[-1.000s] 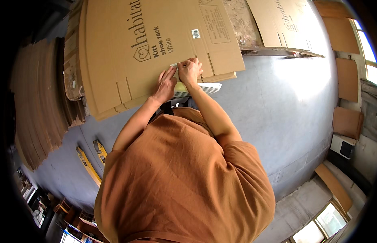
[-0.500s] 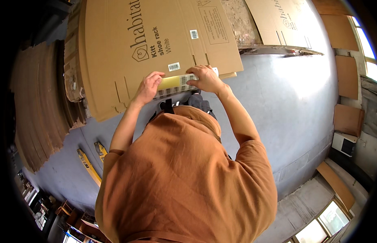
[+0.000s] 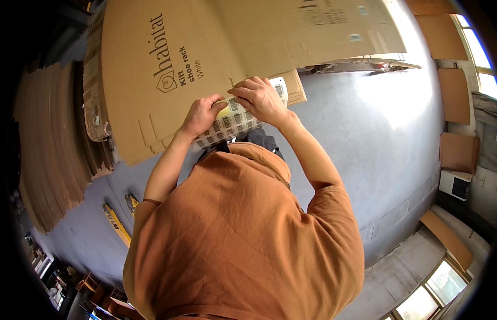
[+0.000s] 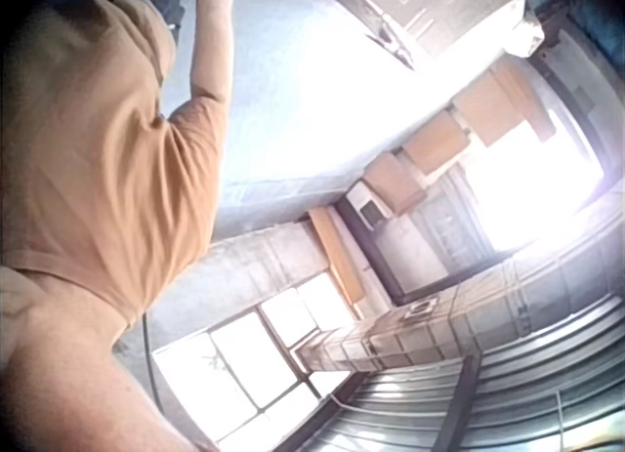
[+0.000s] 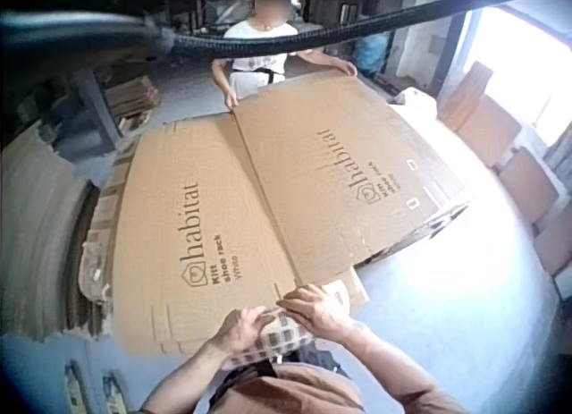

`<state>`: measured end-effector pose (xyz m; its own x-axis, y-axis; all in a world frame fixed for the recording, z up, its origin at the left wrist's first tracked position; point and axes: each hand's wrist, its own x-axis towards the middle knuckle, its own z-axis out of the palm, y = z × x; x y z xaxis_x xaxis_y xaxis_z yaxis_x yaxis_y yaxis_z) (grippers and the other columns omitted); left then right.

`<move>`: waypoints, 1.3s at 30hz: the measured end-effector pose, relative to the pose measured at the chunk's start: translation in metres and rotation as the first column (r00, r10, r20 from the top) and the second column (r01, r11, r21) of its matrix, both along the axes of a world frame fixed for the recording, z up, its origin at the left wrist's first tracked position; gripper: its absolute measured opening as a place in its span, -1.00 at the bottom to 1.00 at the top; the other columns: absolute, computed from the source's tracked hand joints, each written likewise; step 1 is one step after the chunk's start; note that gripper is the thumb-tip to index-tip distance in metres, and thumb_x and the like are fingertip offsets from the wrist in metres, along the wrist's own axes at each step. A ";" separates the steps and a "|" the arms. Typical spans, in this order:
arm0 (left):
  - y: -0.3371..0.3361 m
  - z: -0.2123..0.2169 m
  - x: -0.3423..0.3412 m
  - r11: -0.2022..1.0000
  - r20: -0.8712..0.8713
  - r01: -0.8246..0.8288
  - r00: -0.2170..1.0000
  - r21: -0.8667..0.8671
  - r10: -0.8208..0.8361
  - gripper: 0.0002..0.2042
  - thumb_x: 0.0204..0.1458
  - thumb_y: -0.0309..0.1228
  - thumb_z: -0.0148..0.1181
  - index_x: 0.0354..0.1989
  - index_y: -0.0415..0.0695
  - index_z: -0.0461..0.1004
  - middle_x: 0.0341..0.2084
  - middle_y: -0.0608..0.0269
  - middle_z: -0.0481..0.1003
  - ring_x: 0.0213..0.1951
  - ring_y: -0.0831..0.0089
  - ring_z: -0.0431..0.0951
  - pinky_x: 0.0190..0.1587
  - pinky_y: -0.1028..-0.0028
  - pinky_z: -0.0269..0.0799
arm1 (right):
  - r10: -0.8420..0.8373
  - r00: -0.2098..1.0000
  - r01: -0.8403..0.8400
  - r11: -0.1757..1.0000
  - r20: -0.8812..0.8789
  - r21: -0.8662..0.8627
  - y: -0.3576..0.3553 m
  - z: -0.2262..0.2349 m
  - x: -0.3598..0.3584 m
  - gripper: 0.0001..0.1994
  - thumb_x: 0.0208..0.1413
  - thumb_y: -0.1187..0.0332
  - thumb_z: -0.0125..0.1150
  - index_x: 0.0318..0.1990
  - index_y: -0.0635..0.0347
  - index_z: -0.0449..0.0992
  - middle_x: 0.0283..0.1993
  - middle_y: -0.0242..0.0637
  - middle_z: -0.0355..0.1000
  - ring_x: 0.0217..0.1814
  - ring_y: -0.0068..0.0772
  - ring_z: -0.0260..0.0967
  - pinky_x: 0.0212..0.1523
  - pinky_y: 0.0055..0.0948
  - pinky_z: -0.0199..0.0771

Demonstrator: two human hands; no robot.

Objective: The person applies barcode stickers to a stack of cardboard boxes labeled 'habitat'. They peel individual stickers from a sheet and press them onto the top surface of the boxes. The person occasionally moves the boxes to access new surfaces or stacks them.

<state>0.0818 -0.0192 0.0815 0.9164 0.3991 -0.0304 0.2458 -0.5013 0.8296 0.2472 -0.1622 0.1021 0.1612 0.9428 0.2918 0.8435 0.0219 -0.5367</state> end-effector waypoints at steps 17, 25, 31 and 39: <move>0.037 -0.067 0.047 0.985 -0.270 0.114 0.960 0.131 -0.075 -0.77 0.15 -0.30 0.00 -0.34 -0.18 0.52 -0.40 0.03 0.53 -0.24 0.06 0.51 -0.15 0.20 0.36 | -0.121 0.834 0.143 0.990 -0.538 -0.001 0.063 -0.034 0.085 -0.92 0.08 0.43 0.18 -0.29 0.19 0.54 0.04 -0.13 0.39 0.08 -0.08 0.31 0.11 -0.24 0.33; 0.047 -0.104 0.086 0.919 0.037 -0.014 0.999 0.395 -0.001 -0.86 0.09 -0.38 0.13 -0.42 -0.20 0.44 0.05 0.02 0.38 0.14 0.11 0.33 0.14 0.13 0.18 | -0.108 0.961 0.003 0.925 -0.255 -0.380 0.174 -0.134 0.150 -0.88 0.04 0.34 0.18 -0.29 0.07 0.60 0.07 -0.16 0.34 0.19 -0.12 0.21 0.22 -0.25 0.25; 0.061 -0.107 0.104 0.893 -0.020 0.023 1.000 0.449 -0.015 -0.87 0.07 -0.42 0.13 -0.43 -0.22 0.45 0.16 0.02 0.33 0.25 0.14 0.24 0.26 0.12 0.09 | -0.100 0.980 0.024 0.916 -0.172 -0.400 0.190 -0.155 0.152 -0.87 0.02 0.28 0.16 -0.33 -0.06 0.63 0.07 -0.22 0.33 0.19 -0.05 0.19 0.22 -0.20 0.26; 0.063 -0.111 0.118 0.887 -0.087 0.047 0.996 0.459 -0.007 -0.86 0.09 -0.48 0.05 -0.41 -0.27 0.50 0.17 0.05 0.34 0.25 0.18 0.25 0.25 0.11 0.09 | -0.105 0.994 0.090 0.947 -0.032 -0.307 0.181 -0.140 0.132 -0.84 -0.01 0.29 0.31 -0.28 0.08 0.56 0.00 -0.23 0.33 0.11 -0.07 0.24 0.14 -0.23 0.32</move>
<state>0.1995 0.0442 -0.0295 0.9293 0.3614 0.0762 0.2830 -0.8292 0.4820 0.3795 0.0190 -0.0378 0.2639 0.9644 -0.0176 0.8065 -0.2306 -0.5444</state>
